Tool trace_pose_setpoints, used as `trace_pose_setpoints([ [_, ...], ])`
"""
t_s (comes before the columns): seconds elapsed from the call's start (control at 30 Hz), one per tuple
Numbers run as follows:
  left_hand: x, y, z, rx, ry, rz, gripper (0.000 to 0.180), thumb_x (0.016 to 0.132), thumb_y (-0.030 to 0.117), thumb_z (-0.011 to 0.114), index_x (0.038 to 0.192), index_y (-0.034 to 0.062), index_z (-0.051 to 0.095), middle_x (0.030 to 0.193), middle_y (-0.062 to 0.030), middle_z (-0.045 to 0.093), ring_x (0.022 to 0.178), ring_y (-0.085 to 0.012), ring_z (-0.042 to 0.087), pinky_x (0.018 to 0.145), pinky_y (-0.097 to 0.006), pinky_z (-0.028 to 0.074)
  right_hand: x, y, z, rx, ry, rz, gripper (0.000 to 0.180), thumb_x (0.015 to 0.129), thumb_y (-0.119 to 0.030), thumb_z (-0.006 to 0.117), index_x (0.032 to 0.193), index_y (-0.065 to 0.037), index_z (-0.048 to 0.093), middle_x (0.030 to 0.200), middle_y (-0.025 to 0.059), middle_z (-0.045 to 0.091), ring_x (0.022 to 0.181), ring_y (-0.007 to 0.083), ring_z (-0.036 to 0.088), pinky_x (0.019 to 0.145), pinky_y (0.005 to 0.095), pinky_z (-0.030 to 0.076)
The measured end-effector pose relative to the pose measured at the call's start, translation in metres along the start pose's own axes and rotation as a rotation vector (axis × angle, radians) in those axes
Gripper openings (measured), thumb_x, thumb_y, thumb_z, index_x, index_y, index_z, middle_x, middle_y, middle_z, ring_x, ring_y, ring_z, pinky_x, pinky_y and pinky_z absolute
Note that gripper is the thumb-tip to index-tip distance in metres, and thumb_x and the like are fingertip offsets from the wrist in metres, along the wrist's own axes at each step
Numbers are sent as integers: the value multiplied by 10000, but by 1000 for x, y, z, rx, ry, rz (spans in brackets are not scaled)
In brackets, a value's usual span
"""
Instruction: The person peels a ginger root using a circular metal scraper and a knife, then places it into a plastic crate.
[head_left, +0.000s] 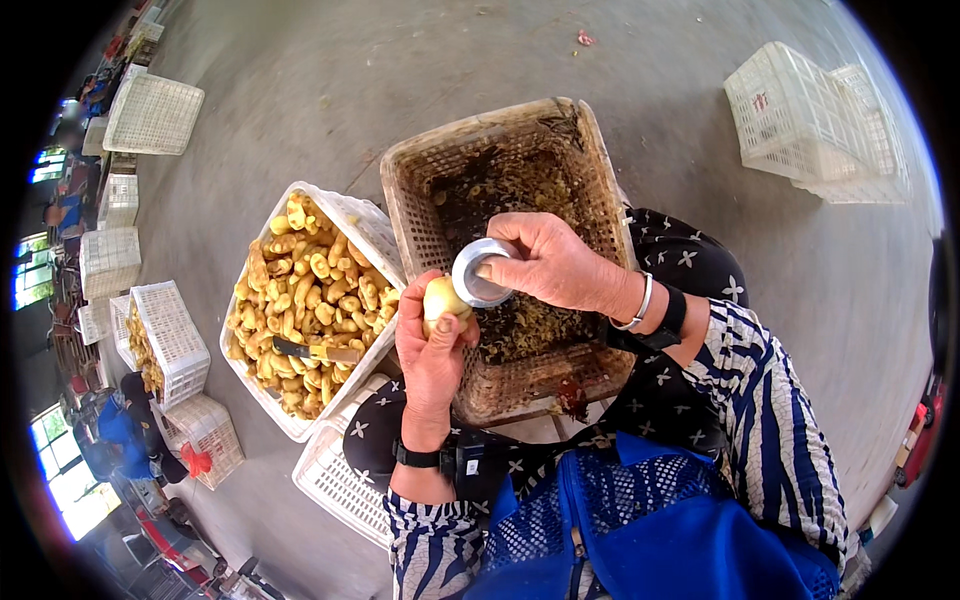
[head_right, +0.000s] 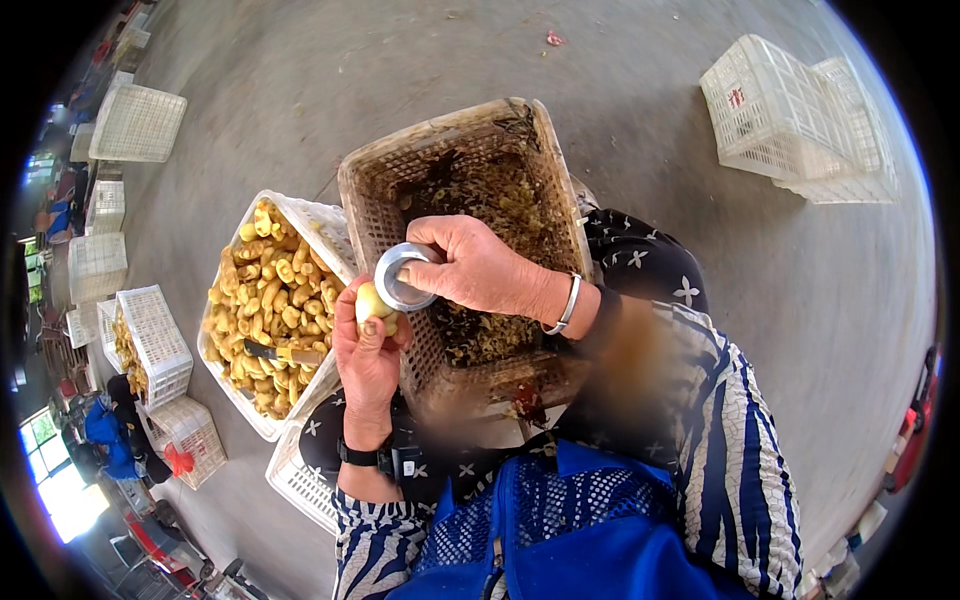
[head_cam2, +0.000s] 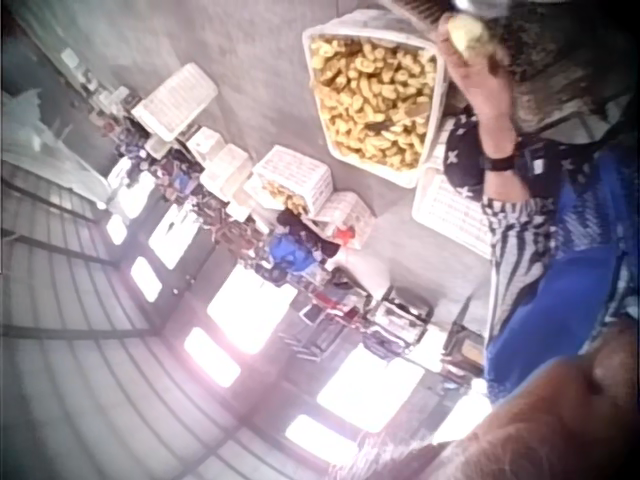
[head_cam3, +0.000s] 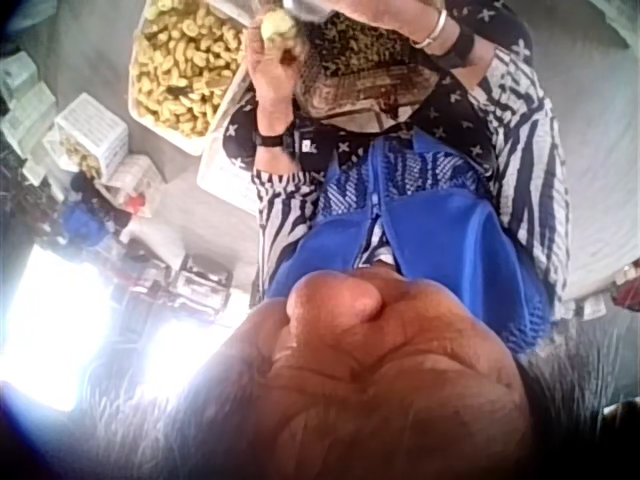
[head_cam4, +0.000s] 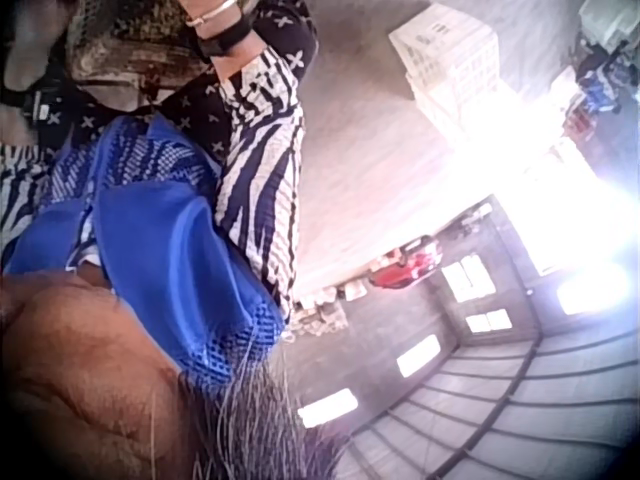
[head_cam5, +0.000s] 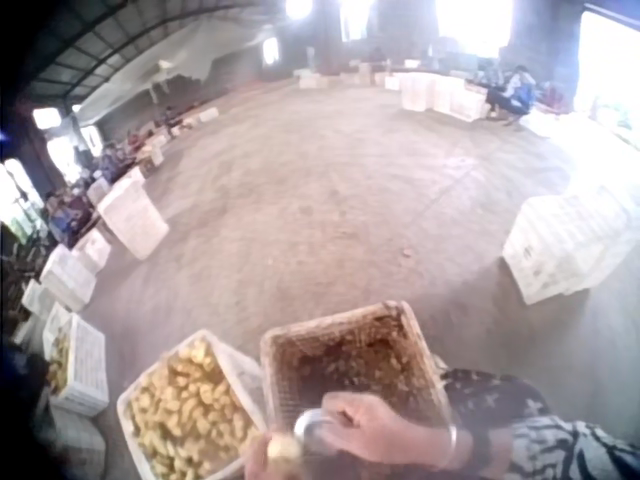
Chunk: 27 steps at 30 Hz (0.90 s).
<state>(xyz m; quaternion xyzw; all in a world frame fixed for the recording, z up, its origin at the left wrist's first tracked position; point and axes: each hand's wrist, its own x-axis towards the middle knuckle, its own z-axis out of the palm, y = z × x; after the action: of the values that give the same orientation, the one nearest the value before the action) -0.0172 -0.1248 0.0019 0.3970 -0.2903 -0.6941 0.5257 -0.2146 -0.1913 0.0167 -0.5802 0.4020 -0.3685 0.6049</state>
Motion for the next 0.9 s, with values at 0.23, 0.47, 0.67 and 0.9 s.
trace_pose_setpoints([
  [0.23, 3, 7, -8, -384, -90, -197, 637, 897, 453, 633, 1331, 26, 443, 1052, -112, 585, 594, -109, 476, 495, -227, 396, 1, 0, -7, 231, 21, 98, 110, 852, -67, 646, 789, -24, 566, 716, -62, 474, 665, 21, 425, 557, 225, 383],
  [0.47, 2, 0, -1, -235, 10, -288, 572, 954, 529, 497, 1264, 48, 496, 879, -61, 553, 567, -110, 454, 466, -227, 373, 1, -1, -6, 216, -70, 32, 114, 865, -106, 654, 831, -19, 589, 717, -55, 491, 676, 17, 444, 570, 213, 396],
  [0.67, -2, 6, 3, -166, -43, -253, 466, 969, 504, 478, 1123, 67, 522, 813, -47, 519, 534, -90, 421, 446, -221, 333, -1, -4, -3, 39, -52, -20, 124, 854, -108, 643, 853, 0, 583, 716, -25, 520, 672, 43, 449, 567, 242, 408],
  [0.9, 1, 10, 9, -110, 86, -415, 487, 972, 507, 431, 1074, 43, 534, 748, -42, 533, 465, -79, 379, 408, -210, 296, 3, 0, -3, 87, -91, 29, 109, 872, -83, 640, 940, 1, 624, 842, 10, 622, 753, 39, 529, 655, 226, 465],
])
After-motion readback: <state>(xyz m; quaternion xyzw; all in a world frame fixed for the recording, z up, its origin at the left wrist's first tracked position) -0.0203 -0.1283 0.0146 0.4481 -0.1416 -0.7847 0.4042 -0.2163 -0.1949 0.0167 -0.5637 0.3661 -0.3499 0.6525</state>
